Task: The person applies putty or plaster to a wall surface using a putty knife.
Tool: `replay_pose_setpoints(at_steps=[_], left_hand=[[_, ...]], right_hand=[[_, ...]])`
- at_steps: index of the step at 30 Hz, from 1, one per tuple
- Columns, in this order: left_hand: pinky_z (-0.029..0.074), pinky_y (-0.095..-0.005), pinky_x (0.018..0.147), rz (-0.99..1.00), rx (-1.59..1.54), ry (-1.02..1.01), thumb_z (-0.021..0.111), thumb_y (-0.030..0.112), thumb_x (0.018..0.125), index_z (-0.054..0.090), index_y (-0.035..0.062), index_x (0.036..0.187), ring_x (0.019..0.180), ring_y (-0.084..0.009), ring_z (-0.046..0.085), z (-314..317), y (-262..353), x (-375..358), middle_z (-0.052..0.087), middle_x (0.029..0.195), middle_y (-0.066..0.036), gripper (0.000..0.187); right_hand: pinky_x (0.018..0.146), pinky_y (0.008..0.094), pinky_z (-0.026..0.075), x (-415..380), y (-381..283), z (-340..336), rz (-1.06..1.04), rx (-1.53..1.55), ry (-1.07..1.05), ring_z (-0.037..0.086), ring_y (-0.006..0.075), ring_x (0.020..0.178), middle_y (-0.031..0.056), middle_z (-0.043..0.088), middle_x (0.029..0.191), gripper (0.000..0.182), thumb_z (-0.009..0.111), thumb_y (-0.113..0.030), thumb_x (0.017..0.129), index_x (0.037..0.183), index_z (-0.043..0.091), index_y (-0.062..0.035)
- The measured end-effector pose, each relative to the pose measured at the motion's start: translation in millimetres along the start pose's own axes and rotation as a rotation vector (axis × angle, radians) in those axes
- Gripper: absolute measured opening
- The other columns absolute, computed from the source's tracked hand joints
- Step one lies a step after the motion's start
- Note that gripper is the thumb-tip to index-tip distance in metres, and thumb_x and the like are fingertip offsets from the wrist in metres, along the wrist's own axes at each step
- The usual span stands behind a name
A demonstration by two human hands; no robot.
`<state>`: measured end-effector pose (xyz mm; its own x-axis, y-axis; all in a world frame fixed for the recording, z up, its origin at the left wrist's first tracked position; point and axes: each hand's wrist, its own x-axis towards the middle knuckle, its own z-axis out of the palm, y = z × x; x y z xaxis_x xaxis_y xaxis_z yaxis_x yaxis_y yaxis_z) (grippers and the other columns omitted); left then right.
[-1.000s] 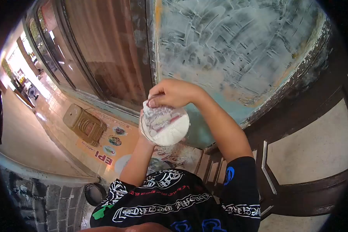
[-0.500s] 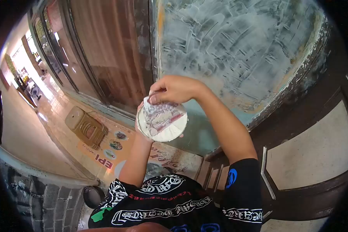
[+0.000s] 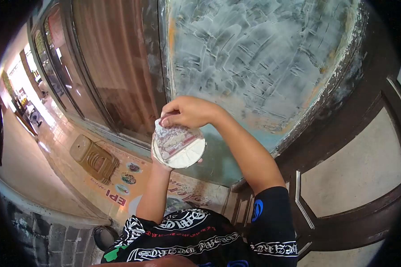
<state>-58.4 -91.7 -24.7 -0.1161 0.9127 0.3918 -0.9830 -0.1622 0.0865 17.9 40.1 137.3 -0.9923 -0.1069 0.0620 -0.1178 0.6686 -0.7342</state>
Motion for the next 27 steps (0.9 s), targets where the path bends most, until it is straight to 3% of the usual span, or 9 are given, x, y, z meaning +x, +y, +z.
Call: replay_pose_setpoints(at_steps=[3,7,12,14,18,19,22,23,27], left_hand=[[0.037,-0.0861,0.083,-0.026,0.000,0.118,0.051,0.057,0.090,0.046,0.0173,0.145,0.126,-0.0501,0.049,-2.8,5.0,-1.7,0.047,0.146,-0.017,0.068],[0.035,-0.0882,0.082,0.013,0.014,0.178,0.052,0.056,0.090,0.046,0.0173,0.145,0.125,-0.0528,0.048,-7.7,-0.3,-6.2,0.048,0.145,-0.017,0.068],[0.033,-0.0913,0.078,0.017,0.048,0.125,0.060,0.057,0.085,0.044,0.0186,0.145,0.126,-0.0528,0.047,-10.1,-3.2,-9.5,0.047,0.145,-0.018,0.073],[0.043,-0.0736,0.095,0.023,0.100,0.050,0.044,0.055,0.094,0.048,0.0123,0.142,0.123,-0.0469,0.054,1.3,-4.9,-12.5,0.053,0.140,-0.018,0.064],[0.042,-0.0792,0.090,0.016,0.011,-0.036,0.045,0.056,0.093,0.047,0.0155,0.144,0.123,-0.0482,0.053,10.3,-6.6,-11.6,0.053,0.141,-0.015,0.065],[0.040,-0.0831,0.086,0.073,0.007,0.079,0.045,0.056,0.093,0.047,0.0169,0.144,0.123,-0.0481,0.053,10.7,-6.4,-13.2,0.053,0.142,-0.014,0.065],[0.039,-0.0846,0.084,0.086,0.055,0.175,0.044,0.056,0.093,0.048,0.0168,0.143,0.123,-0.0480,0.053,7.4,-1.4,-17.0,0.053,0.141,-0.014,0.064],[0.041,-0.0823,0.086,0.062,0.075,0.046,0.043,0.055,0.094,0.050,0.0164,0.142,0.123,-0.0475,0.054,7.2,-0.4,-18.2,0.054,0.140,-0.015,0.062],[0.041,-0.0810,0.087,0.098,-0.024,0.068,0.042,0.054,0.094,0.050,0.0163,0.142,0.121,-0.0476,0.055,6.4,1.0,-13.4,0.055,0.139,-0.017,0.062]], right_hand=[[0.071,0.0292,0.048,-2.4,1.8,-3.0,0.019,0.013,-0.090,0.056,0.0079,0.076,0.0013,0.069,0.082,0.024,0.071,-0.022,0.092,0.101,0.070,-0.0001],[0.072,0.0301,0.048,1.6,5.9,6.6,0.017,-0.079,-0.156,0.056,0.0094,0.076,0.0032,0.069,0.081,0.025,0.071,-0.023,0.092,0.100,0.070,0.0001],[0.073,0.0319,0.048,4.2,6.1,6.9,-0.001,-0.049,-0.167,0.057,0.0116,0.076,0.0053,0.069,0.082,0.025,0.071,-0.025,0.092,0.100,0.070,-0.0012],[0.073,0.0322,0.048,5.5,6.0,7.7,-0.038,-0.026,-0.164,0.058,0.0117,0.077,0.0058,0.069,0.082,0.025,0.070,-0.026,0.092,0.100,0.070,-0.0016],[0.074,0.0321,0.048,10.5,4.3,19.0,-0.025,-0.086,-0.124,0.061,0.0134,0.079,0.0073,0.070,0.084,0.024,0.070,-0.024,0.092,0.100,0.070,-0.0021],[0.074,0.0321,0.048,11.8,8.8,21.3,-0.058,-0.079,-0.068,0.061,0.0135,0.079,0.0074,0.070,0.084,0.024,0.070,-0.024,0.092,0.100,0.070,-0.0020],[0.073,0.0326,0.048,13.8,15.3,22.5,-0.116,-0.063,0.022,0.059,0.0134,0.076,0.0070,0.067,0.080,0.024,0.068,-0.024,0.093,0.099,0.069,-0.0011],[0.070,0.0306,0.047,12.9,15.9,20.9,-0.086,-0.008,0.025,0.057,0.0110,0.074,0.0045,0.066,0.079,0.024,0.067,-0.025,0.094,0.099,0.069,-0.0010],[0.063,0.0261,0.045,14.4,17.1,21.1,-0.012,-0.015,0.068,0.053,0.0056,0.070,-0.0015,0.063,0.076,0.027,0.065,-0.027,0.097,0.098,0.069,-0.0003]])
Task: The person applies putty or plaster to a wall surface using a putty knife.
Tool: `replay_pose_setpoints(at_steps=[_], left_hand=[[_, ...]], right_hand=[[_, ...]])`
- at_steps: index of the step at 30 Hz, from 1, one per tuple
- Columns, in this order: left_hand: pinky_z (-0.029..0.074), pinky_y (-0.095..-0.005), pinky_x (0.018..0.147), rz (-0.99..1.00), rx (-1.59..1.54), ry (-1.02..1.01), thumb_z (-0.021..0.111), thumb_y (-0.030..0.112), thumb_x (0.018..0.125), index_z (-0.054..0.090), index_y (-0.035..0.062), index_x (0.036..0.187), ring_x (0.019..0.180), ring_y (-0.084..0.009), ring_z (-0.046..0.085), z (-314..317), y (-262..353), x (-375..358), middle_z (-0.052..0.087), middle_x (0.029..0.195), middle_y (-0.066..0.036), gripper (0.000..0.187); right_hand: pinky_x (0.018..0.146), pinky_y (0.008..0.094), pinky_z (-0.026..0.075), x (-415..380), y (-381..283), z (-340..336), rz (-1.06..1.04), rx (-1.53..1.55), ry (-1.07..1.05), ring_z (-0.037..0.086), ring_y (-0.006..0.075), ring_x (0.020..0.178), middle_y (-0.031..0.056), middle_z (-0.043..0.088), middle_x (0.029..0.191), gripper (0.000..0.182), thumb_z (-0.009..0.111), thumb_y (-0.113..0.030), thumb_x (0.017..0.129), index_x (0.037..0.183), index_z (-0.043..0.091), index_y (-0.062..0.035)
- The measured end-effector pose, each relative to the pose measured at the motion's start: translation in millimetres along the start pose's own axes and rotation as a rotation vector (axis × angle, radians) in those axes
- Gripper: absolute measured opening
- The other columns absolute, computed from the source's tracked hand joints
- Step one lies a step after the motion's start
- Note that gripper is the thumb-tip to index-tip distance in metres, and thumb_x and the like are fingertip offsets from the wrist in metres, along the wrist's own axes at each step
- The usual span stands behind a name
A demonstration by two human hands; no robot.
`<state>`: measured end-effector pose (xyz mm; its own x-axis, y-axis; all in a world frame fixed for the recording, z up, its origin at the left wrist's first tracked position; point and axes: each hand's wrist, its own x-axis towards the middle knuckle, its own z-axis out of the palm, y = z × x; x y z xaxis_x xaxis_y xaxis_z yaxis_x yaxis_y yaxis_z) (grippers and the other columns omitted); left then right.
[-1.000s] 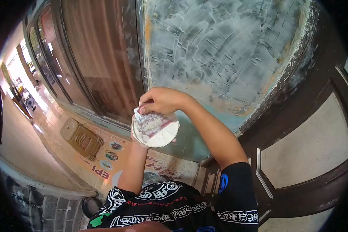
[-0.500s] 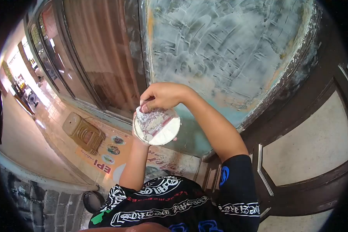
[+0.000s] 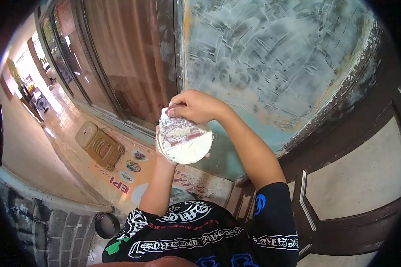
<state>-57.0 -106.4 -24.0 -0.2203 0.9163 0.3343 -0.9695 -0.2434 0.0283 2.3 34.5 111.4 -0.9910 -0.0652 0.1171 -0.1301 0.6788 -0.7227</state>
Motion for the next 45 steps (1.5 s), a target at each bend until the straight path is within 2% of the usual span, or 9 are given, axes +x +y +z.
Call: replay_pose_setpoints(at_steps=[13,16,17,19,26,29,33,34,45], left_hand=[[0.042,-0.0756,0.093,-0.029,0.075,0.010,0.040,0.058,0.096,0.050,0.0109,0.142,0.121,-0.0465,0.055,-10.9,5.0,3.8,0.054,0.140,-0.019,0.066],[0.039,-0.0788,0.093,-0.043,-0.058,-0.012,0.039,0.058,0.096,0.049,0.0122,0.143,0.122,-0.0469,0.055,-7.5,5.4,3.6,0.053,0.141,-0.018,0.066],[0.033,-0.0886,0.082,0.000,-0.015,0.142,0.044,0.058,0.094,0.050,0.0169,0.143,0.122,-0.0507,0.052,-8.3,6.7,5.5,0.051,0.143,-0.017,0.064],[0.038,-0.0795,0.092,-0.043,-0.057,-0.023,0.039,0.059,0.096,0.049,0.0126,0.143,0.123,-0.0472,0.054,-3.6,6.8,5.2,0.052,0.142,-0.018,0.067],[0.042,-0.0726,0.096,-0.008,-0.046,-0.033,0.038,0.059,0.097,0.050,0.0113,0.142,0.122,-0.0463,0.055,-9.8,7.3,6.9,0.054,0.140,-0.019,0.067],[0.042,-0.0731,0.096,0.018,-0.132,0.088,0.038,0.059,0.096,0.050,0.0116,0.142,0.122,-0.0463,0.055,-26.5,13.1,11.9,0.054,0.140,-0.018,0.067],[0.043,-0.0728,0.095,-0.085,-0.070,-0.143,0.040,0.058,0.096,0.051,0.0112,0.141,0.122,-0.0455,0.055,2.1,2.6,10.4,0.054,0.140,-0.018,0.066],[0.042,-0.0745,0.093,-0.022,-0.070,0.008,0.040,0.058,0.095,0.051,0.0116,0.142,0.122,-0.0458,0.055,-11.3,6.3,11.4,0.054,0.141,-0.018,0.066],[0.043,-0.0728,0.094,0.007,-0.054,0.019,0.040,0.059,0.095,0.052,0.0116,0.141,0.119,-0.0461,0.056,-19.4,14.2,15.4,0.056,0.139,-0.018,0.067]], right_hand=[[0.059,0.0267,0.045,-5.9,24.1,-0.1,0.147,0.132,0.182,0.052,0.0050,0.066,-0.0003,0.063,0.074,0.031,0.062,-0.030,0.099,0.097,0.070,-0.0002],[0.056,0.0256,0.044,-8.6,9.3,-2.7,0.214,0.027,0.198,0.050,0.0036,0.063,-0.0027,0.062,0.072,0.033,0.061,-0.031,0.100,0.095,0.069,0.0009],[0.056,0.0256,0.044,-8.5,10.4,-2.8,0.213,0.025,0.200,0.050,0.0036,0.063,-0.0027,0.062,0.072,0.033,0.061,-0.031,0.100,0.095,0.069,0.0009],[0.056,0.0259,0.043,-7.9,15.1,-3.4,0.126,0.167,0.223,0.049,0.0037,0.062,-0.0015,0.060,0.068,0.033,0.062,-0.032,0.099,0.093,0.069,0.0000],[0.058,0.0269,0.044,-8.3,22.7,-2.3,0.126,0.108,0.263,0.049,0.0049,0.064,-0.0022,0.061,0.071,0.035,0.062,-0.033,0.099,0.095,0.069,0.0015],[0.060,0.0254,0.045,-7.2,31.5,2.4,0.093,0.254,0.236,0.051,0.0043,0.066,0.0000,0.061,0.070,0.033,0.063,-0.032,0.098,0.096,0.069,-0.0002],[0.060,0.0264,0.045,-10.8,16.6,-1.0,0.204,-0.020,0.271,0.051,0.0049,0.066,0.0002,0.062,0.072,0.032,0.062,-0.031,0.099,0.094,0.069,-0.0003],[0.060,0.0273,0.045,-10.7,19.4,-3.8,0.209,0.015,0.281,0.050,0.0052,0.065,0.0007,0.061,0.071,0.031,0.062,-0.030,0.099,0.094,0.069,-0.0005],[0.060,0.0293,0.045,-6.6,29.0,2.8,0.140,0.111,0.349,0.051,0.0071,0.065,0.0005,0.061,0.070,0.031,0.064,-0.028,0.098,0.092,0.069,0.0016]])
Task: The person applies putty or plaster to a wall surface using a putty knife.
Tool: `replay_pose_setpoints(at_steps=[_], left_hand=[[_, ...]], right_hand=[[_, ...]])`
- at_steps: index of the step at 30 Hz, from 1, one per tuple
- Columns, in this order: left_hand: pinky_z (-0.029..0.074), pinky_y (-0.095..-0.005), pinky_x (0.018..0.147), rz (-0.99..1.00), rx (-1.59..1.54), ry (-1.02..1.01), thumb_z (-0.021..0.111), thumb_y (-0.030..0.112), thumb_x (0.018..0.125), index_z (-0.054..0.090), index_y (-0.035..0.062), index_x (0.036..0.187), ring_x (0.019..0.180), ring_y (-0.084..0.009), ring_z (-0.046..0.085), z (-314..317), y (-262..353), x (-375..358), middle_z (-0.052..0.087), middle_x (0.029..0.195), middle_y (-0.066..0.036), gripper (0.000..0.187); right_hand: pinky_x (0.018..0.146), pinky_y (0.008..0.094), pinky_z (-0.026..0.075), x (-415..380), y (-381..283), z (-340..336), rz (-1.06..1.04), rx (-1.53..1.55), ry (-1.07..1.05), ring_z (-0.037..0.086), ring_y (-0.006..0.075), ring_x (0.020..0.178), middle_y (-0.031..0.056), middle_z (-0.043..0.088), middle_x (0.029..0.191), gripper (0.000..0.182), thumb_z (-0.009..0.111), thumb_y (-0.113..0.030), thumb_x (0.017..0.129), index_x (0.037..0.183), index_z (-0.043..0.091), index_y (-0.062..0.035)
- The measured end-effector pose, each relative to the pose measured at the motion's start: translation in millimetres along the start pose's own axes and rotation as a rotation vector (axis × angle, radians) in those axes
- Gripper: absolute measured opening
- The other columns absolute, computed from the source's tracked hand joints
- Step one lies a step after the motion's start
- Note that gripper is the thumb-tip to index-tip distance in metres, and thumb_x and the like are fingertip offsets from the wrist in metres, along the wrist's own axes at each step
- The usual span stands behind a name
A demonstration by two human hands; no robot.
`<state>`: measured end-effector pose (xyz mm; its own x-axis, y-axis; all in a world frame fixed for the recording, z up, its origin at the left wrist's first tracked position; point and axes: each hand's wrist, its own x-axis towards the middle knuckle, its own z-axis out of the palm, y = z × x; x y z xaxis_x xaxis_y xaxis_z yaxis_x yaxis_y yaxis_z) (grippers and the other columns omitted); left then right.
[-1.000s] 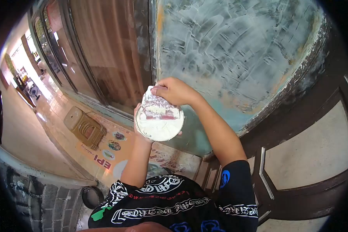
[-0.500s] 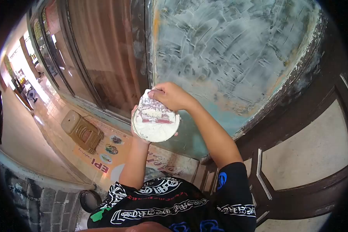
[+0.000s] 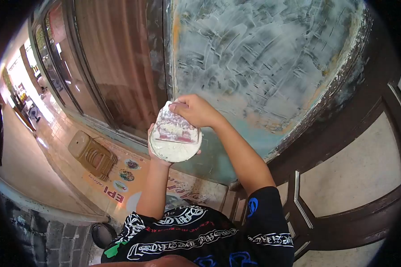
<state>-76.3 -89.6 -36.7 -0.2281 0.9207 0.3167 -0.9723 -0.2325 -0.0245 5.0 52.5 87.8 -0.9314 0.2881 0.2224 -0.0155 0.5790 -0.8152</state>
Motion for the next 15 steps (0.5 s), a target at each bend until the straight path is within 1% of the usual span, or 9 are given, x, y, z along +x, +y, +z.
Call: replay_pose_setpoints(at_steps=[2,4,6,7,8,9,10,11,15], left_hand=[[0.043,-0.0734,0.094,0.011,-0.004,0.009,0.040,0.059,0.095,0.051,0.0115,0.141,0.120,-0.0460,0.056,0.0,1.0,-0.2,0.055,0.140,-0.018,0.068],[0.042,-0.0740,0.095,0.023,-0.007,0.021,0.040,0.060,0.095,0.050,0.0113,0.142,0.121,-0.0460,0.056,0.5,1.7,-0.7,0.054,0.140,-0.018,0.068],[0.042,-0.0746,0.095,0.038,-0.008,0.033,0.040,0.060,0.094,0.050,0.0111,0.142,0.121,-0.0459,0.055,1.2,2.2,-1.6,0.054,0.141,-0.018,0.069],[0.042,-0.0748,0.095,0.046,-0.008,0.040,0.040,0.060,0.094,0.049,0.0110,0.143,0.122,-0.0459,0.055,1.7,2.4,-2.1,0.053,0.141,-0.018,0.069],[0.041,-0.0751,0.095,0.054,-0.009,0.048,0.040,0.060,0.094,0.049,0.0109,0.143,0.122,-0.0459,0.055,2.3,2.5,-2.7,0.053,0.142,-0.018,0.070],[0.041,-0.0756,0.095,0.027,0.054,-0.048,0.040,0.059,0.095,0.049,0.0103,0.143,0.122,-0.0457,0.055,9.3,-0.6,-3.4,0.053,0.141,-0.018,0.069],[0.041,-0.0756,0.095,0.028,0.053,-0.049,0.040,0.059,0.095,0.049,0.0103,0.143,0.122,-0.0457,0.055,9.4,-1.1,-2.4,0.053,0.141,-0.018,0.069],[0.041,-0.0756,0.094,0.028,0.059,-0.046,0.040,0.059,0.095,0.049,0.0105,0.143,0.121,-0.0456,0.055,9.6,-1.2,-1.0,0.053,0.141,-0.018,0.069],[0.042,-0.0756,0.093,0.042,0.018,0.009,0.039,0.058,0.095,0.049,0.0111,0.143,0.120,-0.0456,0.056,7.4,-2.2,0.8,0.054,0.140,-0.018,0.068]], right_hand=[[0.060,0.0291,0.045,-3.9,-6.9,5.2,0.026,-0.087,-0.006,0.052,0.0074,0.065,0.0007,0.061,0.070,0.031,0.064,-0.028,0.097,0.093,0.069,0.0020],[0.059,0.0276,0.045,-0.2,-1.7,5.0,-0.037,-0.157,0.022,0.052,0.0068,0.065,0.0008,0.061,0.070,0.031,0.064,-0.028,0.098,0.094,0.069,0.0020],[0.059,0.0275,0.045,0.1,-4.6,0.9,-0.073,-0.154,0.094,0.052,0.0070,0.064,0.0015,0.061,0.070,0.031,0.064,-0.029,0.097,0.094,0.068,0.0020],[0.060,0.0296,0.046,-3.8,-18.1,-0.5,0.049,-0.081,0.060,0.053,0.0088,0.065,0.0028,0.062,0.071,0.032,0.065,-0.029,0.096,0.094,0.068,0.0020],[0.060,0.0296,0.046,-2.9,-12.4,1.5,0.048,-0.081,0.059,0.053,0.0088,0.065,0.0028,0.062,0.071,0.032,0.065,-0.029,0.096,0.094,0.068,0.0020],[0.060,0.0306,0.046,-1.5,-7.9,5.4,0.020,-0.044,0.033,0.053,0.0096,0.065,0.0033,0.063,0.071,0.031,0.066,-0.029,0.095,0.094,0.068,0.0022],[0.061,0.0316,0.046,-1.0,-4.3,8.0,-0.009,-0.006,0.007,0.053,0.0103,0.065,0.0039,0.063,0.072,0.031,0.066,-0.029,0.095,0.093,0.068,0.0024],[0.061,0.0307,0.046,-2.1,-1.3,7.9,-0.055,-0.187,0.048,0.053,0.0092,0.066,0.0034,0.063,0.071,0.031,0.066,-0.029,0.095,0.093,0.068,0.0020],[0.063,0.0318,0.047,-4.2,-4.1,-1.6,-0.027,-0.194,0.090,0.054,0.0110,0.066,0.0062,0.064,0.073,0.032,0.065,-0.030,0.096,0.094,0.069,0.0016]])
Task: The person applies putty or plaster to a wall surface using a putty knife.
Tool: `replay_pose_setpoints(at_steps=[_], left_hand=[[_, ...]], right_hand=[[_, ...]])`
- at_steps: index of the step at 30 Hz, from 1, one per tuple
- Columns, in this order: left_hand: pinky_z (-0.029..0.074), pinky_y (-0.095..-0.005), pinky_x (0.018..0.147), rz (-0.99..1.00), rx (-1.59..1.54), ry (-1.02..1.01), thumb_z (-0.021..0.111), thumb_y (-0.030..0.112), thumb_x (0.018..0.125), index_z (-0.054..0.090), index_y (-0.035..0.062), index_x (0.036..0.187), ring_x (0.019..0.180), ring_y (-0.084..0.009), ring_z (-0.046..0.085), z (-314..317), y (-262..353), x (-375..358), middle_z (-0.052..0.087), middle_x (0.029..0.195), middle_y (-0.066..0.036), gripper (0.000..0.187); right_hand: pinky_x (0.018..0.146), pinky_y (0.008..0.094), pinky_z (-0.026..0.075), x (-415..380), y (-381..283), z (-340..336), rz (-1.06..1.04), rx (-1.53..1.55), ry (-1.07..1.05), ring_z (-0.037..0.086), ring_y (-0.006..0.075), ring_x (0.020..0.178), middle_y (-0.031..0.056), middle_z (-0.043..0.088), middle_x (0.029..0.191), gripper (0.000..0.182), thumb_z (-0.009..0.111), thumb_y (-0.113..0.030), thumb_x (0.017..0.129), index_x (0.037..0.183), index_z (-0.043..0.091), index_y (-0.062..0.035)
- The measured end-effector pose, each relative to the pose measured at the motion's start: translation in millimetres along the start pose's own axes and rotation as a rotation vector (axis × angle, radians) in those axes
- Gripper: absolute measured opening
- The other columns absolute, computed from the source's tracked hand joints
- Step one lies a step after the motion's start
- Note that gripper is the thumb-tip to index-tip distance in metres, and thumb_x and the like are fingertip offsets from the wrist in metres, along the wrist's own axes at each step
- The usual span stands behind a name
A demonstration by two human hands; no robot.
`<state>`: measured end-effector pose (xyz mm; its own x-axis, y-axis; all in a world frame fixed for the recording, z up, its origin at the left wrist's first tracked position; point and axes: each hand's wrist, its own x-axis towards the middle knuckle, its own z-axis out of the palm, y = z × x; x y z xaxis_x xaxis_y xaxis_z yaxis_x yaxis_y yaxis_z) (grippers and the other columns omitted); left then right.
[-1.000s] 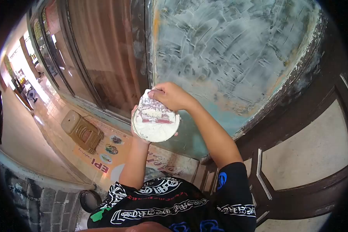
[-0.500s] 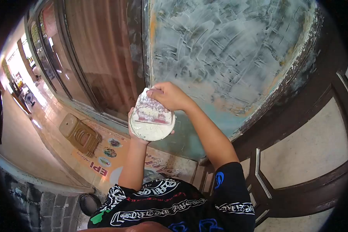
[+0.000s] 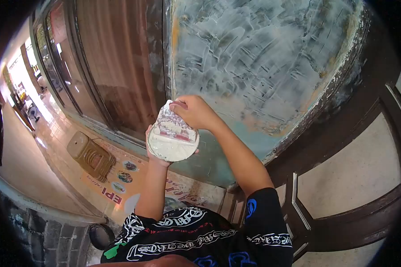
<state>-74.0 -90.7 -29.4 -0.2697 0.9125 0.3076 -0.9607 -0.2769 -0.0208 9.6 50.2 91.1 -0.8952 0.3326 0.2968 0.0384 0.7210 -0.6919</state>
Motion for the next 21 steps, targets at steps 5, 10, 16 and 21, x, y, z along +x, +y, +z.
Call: replay_pose_setpoints(at_steps=[5,10,16,21], left_hand=[[0.039,-0.0782,0.093,-0.017,0.037,-0.024,0.040,0.059,0.094,0.048,0.0122,0.144,0.123,-0.0464,0.054,0.4,-6.3,1.0,0.052,0.143,-0.017,0.069],[0.033,-0.0837,0.091,0.008,0.103,0.030,0.044,0.060,0.093,0.046,0.0152,0.146,0.126,-0.0476,0.050,-3.7,-9.0,6.8,0.048,0.146,-0.016,0.069],[0.027,-0.0892,0.090,0.024,0.170,0.069,0.047,0.061,0.091,0.045,0.0181,0.147,0.130,-0.0487,0.046,-17.6,-10.3,18.2,0.044,0.150,-0.014,0.071],[0.028,-0.0884,0.090,0.011,0.161,0.020,0.046,0.060,0.092,0.043,0.0156,0.148,0.130,-0.0492,0.046,-12.9,-18.3,23.3,0.044,0.150,-0.016,0.072]], right_hand=[[0.064,0.0316,0.047,-8.5,3.2,2.6,-0.007,0.039,-0.011,0.053,0.0102,0.068,0.0054,0.064,0.073,0.031,0.065,-0.029,0.095,0.094,0.068,0.0023],[0.066,0.0322,0.047,-10.8,3.7,-11.5,0.010,0.030,0.129,0.054,0.0118,0.069,0.0075,0.063,0.074,0.030,0.066,-0.028,0.094,0.093,0.068,0.0023],[0.068,0.0326,0.048,-13.8,8.3,-14.9,0.014,-0.023,0.121,0.058,0.0129,0.071,0.0082,0.064,0.075,0.032,0.065,-0.028,0.095,0.090,0.067,0.0029],[0.068,0.0331,0.049,-15.0,8.6,-21.3,0.049,0.122,0.150,0.058,0.0141,0.070,0.0077,0.065,0.074,0.033,0.064,-0.029,0.096,0.092,0.067,0.0038]])
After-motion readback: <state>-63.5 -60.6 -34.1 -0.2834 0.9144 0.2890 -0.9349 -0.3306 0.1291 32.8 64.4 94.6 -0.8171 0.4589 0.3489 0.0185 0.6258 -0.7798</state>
